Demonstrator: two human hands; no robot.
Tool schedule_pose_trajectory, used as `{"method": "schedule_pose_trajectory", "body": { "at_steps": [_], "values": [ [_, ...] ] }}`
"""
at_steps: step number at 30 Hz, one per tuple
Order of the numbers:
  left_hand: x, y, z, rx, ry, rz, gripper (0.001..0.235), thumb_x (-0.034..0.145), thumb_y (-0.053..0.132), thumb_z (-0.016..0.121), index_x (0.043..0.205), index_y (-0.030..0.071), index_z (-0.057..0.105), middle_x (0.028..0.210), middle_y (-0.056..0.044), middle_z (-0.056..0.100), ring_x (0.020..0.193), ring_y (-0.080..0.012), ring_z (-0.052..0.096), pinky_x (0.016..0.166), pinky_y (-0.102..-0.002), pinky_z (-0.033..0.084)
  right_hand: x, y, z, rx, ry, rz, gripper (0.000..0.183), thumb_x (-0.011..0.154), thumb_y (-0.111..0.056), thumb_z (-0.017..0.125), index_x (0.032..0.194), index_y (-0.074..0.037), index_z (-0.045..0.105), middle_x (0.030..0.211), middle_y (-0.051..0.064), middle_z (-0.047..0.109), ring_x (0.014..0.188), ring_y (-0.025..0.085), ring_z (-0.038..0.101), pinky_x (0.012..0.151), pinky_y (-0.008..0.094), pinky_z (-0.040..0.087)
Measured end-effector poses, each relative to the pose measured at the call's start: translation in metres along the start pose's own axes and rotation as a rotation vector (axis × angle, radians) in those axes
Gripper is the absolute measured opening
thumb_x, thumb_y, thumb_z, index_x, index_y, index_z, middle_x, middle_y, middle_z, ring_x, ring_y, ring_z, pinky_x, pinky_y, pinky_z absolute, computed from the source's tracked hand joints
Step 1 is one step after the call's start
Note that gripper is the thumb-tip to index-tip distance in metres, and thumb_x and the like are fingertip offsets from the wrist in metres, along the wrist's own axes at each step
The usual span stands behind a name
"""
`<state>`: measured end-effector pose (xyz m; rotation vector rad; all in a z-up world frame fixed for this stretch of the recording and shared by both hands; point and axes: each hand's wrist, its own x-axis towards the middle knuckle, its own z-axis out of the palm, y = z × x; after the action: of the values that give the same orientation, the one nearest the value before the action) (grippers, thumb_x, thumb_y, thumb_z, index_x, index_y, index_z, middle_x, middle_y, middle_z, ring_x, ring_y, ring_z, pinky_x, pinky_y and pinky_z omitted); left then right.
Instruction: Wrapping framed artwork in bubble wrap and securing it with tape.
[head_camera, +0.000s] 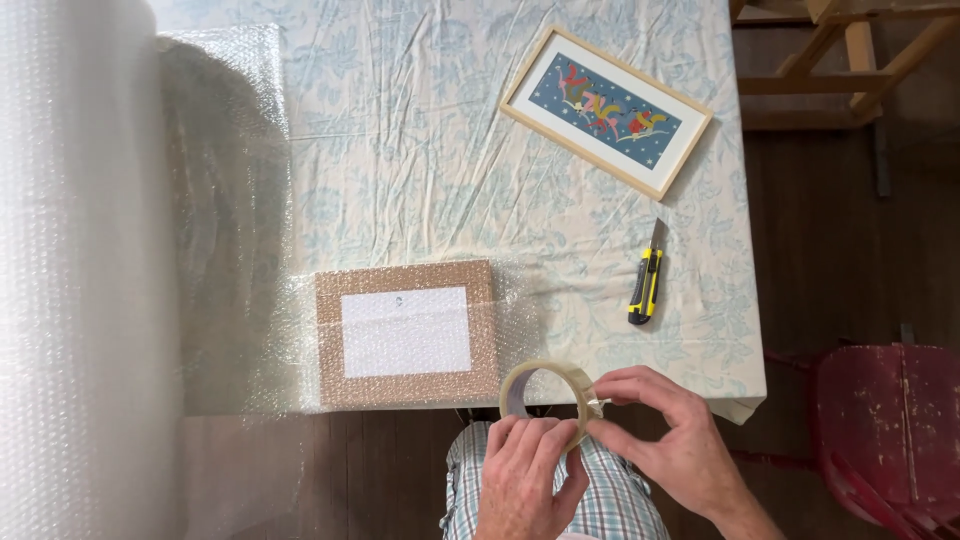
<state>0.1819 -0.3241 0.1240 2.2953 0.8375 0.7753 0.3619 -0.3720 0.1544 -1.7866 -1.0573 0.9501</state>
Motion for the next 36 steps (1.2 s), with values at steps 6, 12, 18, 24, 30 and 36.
{"method": "schedule_pose_trajectory", "body": {
  "at_steps": [6, 12, 18, 24, 30, 36],
  "values": [
    [-0.019, -0.007, 0.008, 0.061, -0.082, -0.075, 0.018, 0.094, 0.017, 0.069, 0.106, 0.010, 0.058, 0.085, -0.002, 0.061, 0.073, -0.0207, 0.058, 0.072, -0.038, 0.043, 0.005, 0.027, 0.023, 0.237, 0.001, 0.282, 0.009, 0.084, -0.007, 0.077, 0.078, -0.001, 0.079, 0.087, 0.009, 0.082, 0.082, 0.016, 0.077, 0.079, 0.026, 0.066],
    [-0.038, -0.030, 0.013, 0.064, -0.123, -0.160, 0.020, 0.097, 0.025, 0.074, 0.103, 0.011, 0.060, 0.081, 0.000, 0.064, 0.070, -0.0205, 0.055, 0.073, -0.039, 0.042, 0.010, 0.056, 0.056, 0.374, 0.075, 0.421, 0.013, 0.084, -0.002, 0.078, 0.072, 0.001, 0.072, 0.087, 0.014, 0.079, 0.083, 0.019, 0.072, 0.076, 0.030, 0.061],
    [-0.045, -0.035, -0.009, 0.058, -0.127, -0.143, 0.019, 0.094, 0.020, 0.074, 0.104, 0.009, 0.061, 0.080, -0.001, 0.063, 0.071, -0.0198, 0.056, 0.072, -0.039, 0.042, 0.001, 0.062, 0.073, 0.457, 0.071, 0.473, 0.017, 0.086, 0.002, 0.074, 0.070, 0.001, 0.067, 0.090, 0.015, 0.075, 0.075, 0.021, 0.072, 0.074, 0.034, 0.067],
    [-0.053, -0.042, -0.034, -0.297, -0.200, -0.413, 0.028, 0.088, 0.036, 0.073, 0.103, 0.014, 0.064, 0.094, -0.001, 0.071, 0.079, -0.0161, 0.053, 0.074, -0.034, 0.044, 0.012, 0.045, 0.048, 0.524, -0.286, 0.292, 0.021, 0.093, -0.007, 0.061, 0.110, -0.002, 0.071, 0.110, 0.014, 0.073, 0.096, 0.024, 0.073, 0.073, 0.039, 0.071],
    [-0.046, -0.042, -0.045, -0.480, -0.280, -0.576, 0.029, 0.079, 0.040, 0.074, 0.097, 0.020, 0.065, 0.086, 0.002, 0.071, 0.075, -0.0136, 0.052, 0.066, -0.030, 0.047, 0.018, 0.028, 0.040, 0.323, -0.466, 0.060, 0.021, 0.090, -0.005, 0.072, 0.107, -0.010, 0.083, 0.116, 0.008, 0.073, 0.095, 0.013, 0.070, 0.074, 0.022, 0.057],
    [-0.044, -0.049, -0.043, -0.705, -0.305, -0.703, 0.030, 0.083, 0.035, 0.081, 0.099, 0.016, 0.064, 0.089, 0.001, 0.073, 0.071, -0.0112, 0.064, 0.061, -0.025, 0.054, 0.014, 0.017, 0.039, 0.246, -0.422, 0.044, 0.009, 0.089, -0.007, 0.073, 0.093, -0.010, 0.080, 0.107, 0.006, 0.077, 0.099, 0.014, 0.075, 0.078, 0.025, 0.063]
  ]
}}
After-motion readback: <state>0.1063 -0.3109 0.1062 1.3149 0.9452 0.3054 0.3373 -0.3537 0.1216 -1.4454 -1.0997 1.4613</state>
